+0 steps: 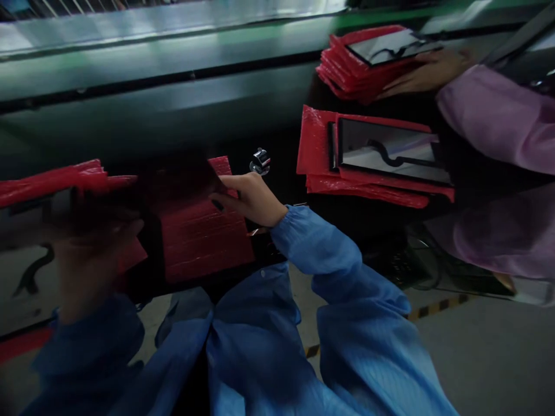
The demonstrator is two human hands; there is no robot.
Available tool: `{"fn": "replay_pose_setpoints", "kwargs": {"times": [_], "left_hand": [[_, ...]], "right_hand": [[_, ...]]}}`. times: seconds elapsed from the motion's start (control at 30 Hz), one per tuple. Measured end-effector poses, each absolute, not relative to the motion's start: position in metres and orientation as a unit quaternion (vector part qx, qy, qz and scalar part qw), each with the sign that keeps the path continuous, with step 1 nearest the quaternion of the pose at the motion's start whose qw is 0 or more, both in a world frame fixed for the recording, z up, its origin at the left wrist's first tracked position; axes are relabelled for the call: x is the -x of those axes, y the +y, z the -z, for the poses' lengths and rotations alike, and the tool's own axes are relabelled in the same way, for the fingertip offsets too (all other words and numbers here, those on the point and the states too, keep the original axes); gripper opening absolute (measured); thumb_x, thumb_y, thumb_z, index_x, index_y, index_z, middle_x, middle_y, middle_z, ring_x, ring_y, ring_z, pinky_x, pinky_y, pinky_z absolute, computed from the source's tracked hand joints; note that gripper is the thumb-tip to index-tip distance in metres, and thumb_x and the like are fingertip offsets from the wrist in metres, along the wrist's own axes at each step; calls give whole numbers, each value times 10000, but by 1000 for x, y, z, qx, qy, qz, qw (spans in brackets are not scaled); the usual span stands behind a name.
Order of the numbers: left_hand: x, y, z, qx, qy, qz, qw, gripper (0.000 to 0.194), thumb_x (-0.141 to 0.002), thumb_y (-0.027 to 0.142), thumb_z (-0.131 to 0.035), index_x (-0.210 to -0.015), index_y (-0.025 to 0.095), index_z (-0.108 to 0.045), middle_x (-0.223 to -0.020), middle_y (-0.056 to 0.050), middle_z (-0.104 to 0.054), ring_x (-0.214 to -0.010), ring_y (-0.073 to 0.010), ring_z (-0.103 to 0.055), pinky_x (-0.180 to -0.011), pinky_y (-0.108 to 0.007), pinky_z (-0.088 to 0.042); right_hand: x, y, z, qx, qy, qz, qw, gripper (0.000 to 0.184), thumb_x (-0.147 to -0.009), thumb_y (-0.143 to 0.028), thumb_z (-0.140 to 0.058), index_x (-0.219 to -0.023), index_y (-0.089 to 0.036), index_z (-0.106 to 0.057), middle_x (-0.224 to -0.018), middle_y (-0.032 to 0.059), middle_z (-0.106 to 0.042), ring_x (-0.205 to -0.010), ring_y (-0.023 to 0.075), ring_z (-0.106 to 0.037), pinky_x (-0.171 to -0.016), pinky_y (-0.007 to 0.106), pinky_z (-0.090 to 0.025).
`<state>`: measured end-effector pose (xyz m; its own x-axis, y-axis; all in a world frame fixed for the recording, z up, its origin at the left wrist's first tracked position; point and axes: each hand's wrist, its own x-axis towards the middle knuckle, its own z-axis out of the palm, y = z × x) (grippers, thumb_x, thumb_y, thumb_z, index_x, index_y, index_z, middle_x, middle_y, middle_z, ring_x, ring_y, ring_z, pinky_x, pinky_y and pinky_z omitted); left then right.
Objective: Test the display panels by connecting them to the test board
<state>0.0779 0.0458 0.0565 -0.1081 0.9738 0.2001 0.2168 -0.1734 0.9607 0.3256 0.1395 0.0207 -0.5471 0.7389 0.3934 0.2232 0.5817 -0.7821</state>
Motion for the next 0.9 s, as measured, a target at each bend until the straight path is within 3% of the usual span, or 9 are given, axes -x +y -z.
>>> {"fn": "replay_pose_setpoints", "kwargs": {"times": [0.07, 0.13, 0.23, 0.33, 0.43, 0.53, 0.7, 0.83, 0.9], "left_hand": [[-66, 55, -48, -718, 498, -400, 279, 311, -928, 306, -556, -1194, 259, -709, -1332, -18, -653, -1380, -273, -452, -1220, -498, -201], [-56, 61, -32, -805, 504, -259, 173, 425, -972, 293, -441, -1365, 234, -593, -1479, -79, -516, -1461, -307, -321, -1215, -586, -92], [-48, 65, -1, -826, 547, -129, 50, 482, -983, 202, -382, -1451, 207, -495, -1530, -146, -437, -1485, -331, -253, -1195, -632, -102], [-43, 65, 21, -819, 567, -83, 7, 552, -965, 87, -290, -1479, 206, -451, -1537, -167, -421, -1480, -308, -271, -1190, -597, -198], [-41, 65, 24, -808, 580, -99, 21, 568, -963, 64, -249, -1499, 167, -406, -1550, -188, -393, -1481, -284, -270, -1191, -545, -248], [-53, 69, 16, -801, 576, -150, 58, 518, -985, 122, -299, -1494, 134, -395, -1543, -176, -411, -1476, -267, -290, -1200, -522, -246], [-99, 80, 11, -847, 492, -143, 139, 488, -991, 181, -388, -1468, 84, -424, -1537, -194, -413, -1471, -300, -293, -1200, -526, -245], [-132, 75, 21, -911, 340, -68, 221, 608, -890, 203, -620, -1467, 150, -437, -1596, -177, -310, -1512, -310, -133, -1217, -563, -158], [-139, 70, 26, -922, 288, -41, 254, 658, -769, 211, -755, -1384, 157, -527, -1602, -184, -290, -1516, -322, -106, -1220, -580, -111]], "right_hand": [[-321, 152, -2, 296, -848, -260, 353, 246, -973, -186, -509, -1108, -220, -712, -1179, 20, -724, -1115, 186, -669, -1010, 371, -518], [-317, 161, 17, 309, -878, -196, 308, 335, -979, -131, -474, -1227, -240, -671, -1318, 22, -661, -1256, 186, -593, -1092, 394, -474], [-313, 165, 38, 330, -909, -115, 228, 401, -965, -95, -473, -1325, -211, -607, -1398, 61, -600, -1328, 205, -528, -1111, 403, -464], [-314, 162, 44, 331, -926, -52, 173, 487, -916, -57, -505, -1396, -141, -529, -1431, 131, -547, -1343, 254, -485, -1113, 436, -446], [-319, 154, 42, 384, -908, 0, 169, 592, -846, 9, -511, -1412, -165, -501, -1396, 146, -534, -1271, 289, -499, -1050, 475, -459], [-325, 148, 42, 485, -848, -10, 216, 646, -828, -63, -579, -1453, -145, -434, -1369, 172, -512, -1204, 330, -501, -989, 501, -470], [-327, 166, 43, 516, -801, -116, 281, 504, -881, -208, -573, -1363, -81, -493, -1213, 155, -590, -1109, 295, -528, -1030, 460, -434], [-311, 200, 38, 495, -822, -115, 258, 478, -843, -172, -594, -1317, -135, -545, -1282, 132, -562, -1157, 288, -488, -1042, 434, -396], [-300, 216, 36, 484, -835, -116, 236, 337, -842, -162, -601, -1177, -163, -640, -1262, 114, -584, -1153, 288, -488, -996, 417, -411]]}}
